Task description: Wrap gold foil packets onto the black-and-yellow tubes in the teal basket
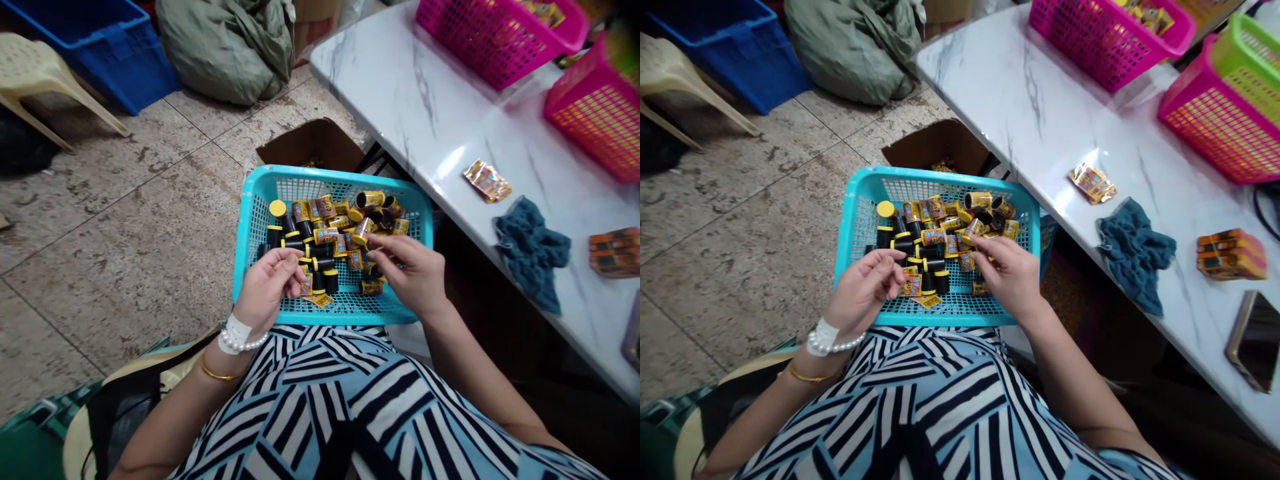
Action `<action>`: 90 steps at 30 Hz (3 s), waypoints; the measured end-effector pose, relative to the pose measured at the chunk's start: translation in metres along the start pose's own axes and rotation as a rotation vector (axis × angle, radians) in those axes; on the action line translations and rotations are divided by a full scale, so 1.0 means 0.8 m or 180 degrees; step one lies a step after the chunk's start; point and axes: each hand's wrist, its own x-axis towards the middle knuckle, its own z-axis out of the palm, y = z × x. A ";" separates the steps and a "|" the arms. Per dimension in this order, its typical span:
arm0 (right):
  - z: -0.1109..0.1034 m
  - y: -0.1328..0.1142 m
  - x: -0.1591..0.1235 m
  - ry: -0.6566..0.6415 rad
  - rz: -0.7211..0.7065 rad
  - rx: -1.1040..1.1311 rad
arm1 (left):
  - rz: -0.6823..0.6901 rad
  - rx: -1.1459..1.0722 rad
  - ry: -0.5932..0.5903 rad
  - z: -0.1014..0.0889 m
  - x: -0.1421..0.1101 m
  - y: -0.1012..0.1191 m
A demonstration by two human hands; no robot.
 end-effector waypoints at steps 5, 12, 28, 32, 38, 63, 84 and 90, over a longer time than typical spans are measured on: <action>0.030 -0.028 -0.023 -0.1041 -0.0157 -0.0347 | 0.0262 -0.0078 0.0180 -0.007 0.003 0.003; 0.047 -0.056 -0.006 -0.2839 -0.0228 -0.0440 | 0.0405 0.0205 0.0265 -0.003 -0.004 0.013; 0.056 -0.038 -0.022 -0.0812 0.0287 0.0208 | 0.0041 0.0771 -0.0014 -0.003 -0.004 0.001; 0.041 -0.045 -0.029 0.0062 -0.0393 -0.0096 | -0.0026 0.1186 -0.0400 0.008 -0.007 -0.001; 0.053 -0.054 -0.039 -0.0354 -0.0882 -0.0049 | 0.0222 0.1232 -0.0226 0.009 -0.006 -0.005; 0.049 -0.050 -0.033 0.0201 -0.0183 0.0745 | -0.0627 0.0500 -0.0339 0.005 -0.013 -0.004; 0.068 -0.068 -0.023 -0.0331 0.1788 0.2208 | 0.0427 0.1046 0.0309 0.012 -0.022 -0.015; 0.071 -0.068 -0.028 -0.0106 0.1793 0.2083 | 0.0839 0.0735 0.0260 0.012 -0.037 -0.018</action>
